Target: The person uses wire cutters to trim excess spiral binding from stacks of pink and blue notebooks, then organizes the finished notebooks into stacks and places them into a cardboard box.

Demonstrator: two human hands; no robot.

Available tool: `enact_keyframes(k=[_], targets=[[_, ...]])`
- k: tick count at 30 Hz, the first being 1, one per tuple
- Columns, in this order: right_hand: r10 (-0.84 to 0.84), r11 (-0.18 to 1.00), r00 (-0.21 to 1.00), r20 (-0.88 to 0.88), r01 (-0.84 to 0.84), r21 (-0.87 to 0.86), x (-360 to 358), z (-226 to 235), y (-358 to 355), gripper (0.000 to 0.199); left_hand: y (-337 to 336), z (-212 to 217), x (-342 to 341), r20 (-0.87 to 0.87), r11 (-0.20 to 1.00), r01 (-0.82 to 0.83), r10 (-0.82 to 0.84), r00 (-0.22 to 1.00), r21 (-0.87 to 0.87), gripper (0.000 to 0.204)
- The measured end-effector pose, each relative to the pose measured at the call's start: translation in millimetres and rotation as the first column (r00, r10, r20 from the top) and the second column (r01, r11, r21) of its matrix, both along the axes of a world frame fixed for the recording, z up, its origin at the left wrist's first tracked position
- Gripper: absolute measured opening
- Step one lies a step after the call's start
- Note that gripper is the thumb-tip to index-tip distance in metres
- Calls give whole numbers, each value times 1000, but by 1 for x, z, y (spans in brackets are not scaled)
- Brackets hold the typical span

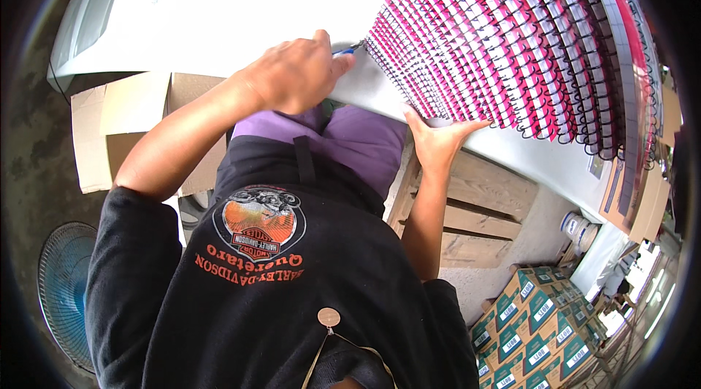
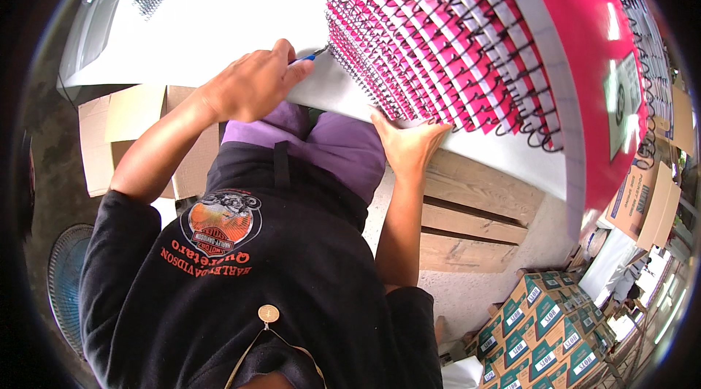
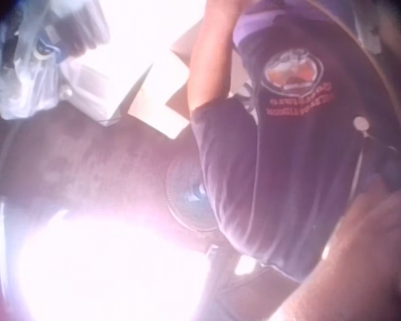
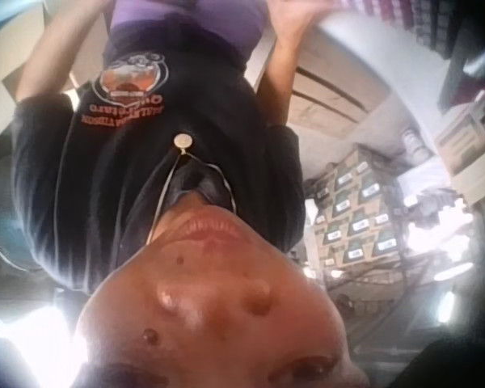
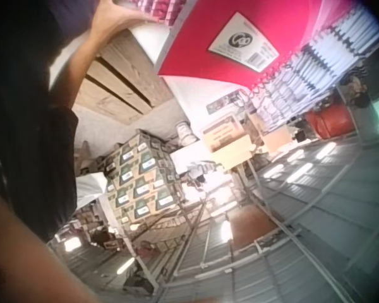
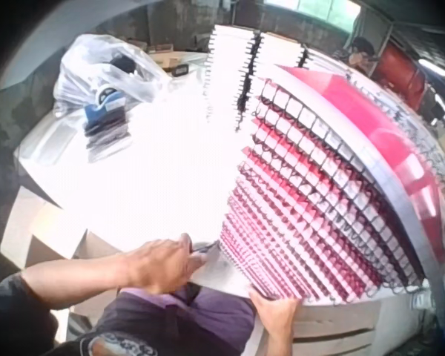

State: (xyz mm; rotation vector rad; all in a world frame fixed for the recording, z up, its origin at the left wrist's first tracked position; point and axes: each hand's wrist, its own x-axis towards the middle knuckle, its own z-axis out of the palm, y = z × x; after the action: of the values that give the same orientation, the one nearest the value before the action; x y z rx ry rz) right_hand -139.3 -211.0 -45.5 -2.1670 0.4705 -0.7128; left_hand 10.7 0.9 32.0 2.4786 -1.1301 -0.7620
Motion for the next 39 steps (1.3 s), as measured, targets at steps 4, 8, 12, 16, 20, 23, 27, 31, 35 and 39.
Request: enact_keyframes(k=[4,8,12,16,20,23,27,31,35,39], targets=[[-87,941,835,544,-110,320,7,8,-6,100,-1,15,21,-66,954,206,-196,978,219,45],[-132,713,905,405,-197,673,12,15,-61,61,29,21,62,165,943,-22,-35,986,332,51],[63,162,971,229,-236,958,32,41,-95,52,22,-15,52,468,962,-170,254,846,-215,78],[248,-74,902,353,-345,935,38,42,-103,52,-37,1,-40,-638,696,-503,83,765,-513,92],[369,-337,711,599,-499,799,44,43,-102,52,-64,-16,-36,-667,670,-581,169,726,-462,86],[374,-485,558,741,-563,669,41,6,-84,54,-84,-57,9,-840,509,-709,-58,539,-489,86],[117,160,874,471,-484,860,43,-6,12,53,-79,-52,62,-919,646,-665,-171,354,-376,78],[-193,431,877,440,-327,841,56,-23,39,58,-76,-54,80,-879,687,-563,-262,398,-459,81],[-265,671,735,624,-324,667,100,-10,21,69,-66,-73,74,-920,587,-712,-186,344,-385,85],[-272,597,669,691,-447,667,99,3,27,73,-64,-93,66,-868,442,-748,-285,407,-496,73]])
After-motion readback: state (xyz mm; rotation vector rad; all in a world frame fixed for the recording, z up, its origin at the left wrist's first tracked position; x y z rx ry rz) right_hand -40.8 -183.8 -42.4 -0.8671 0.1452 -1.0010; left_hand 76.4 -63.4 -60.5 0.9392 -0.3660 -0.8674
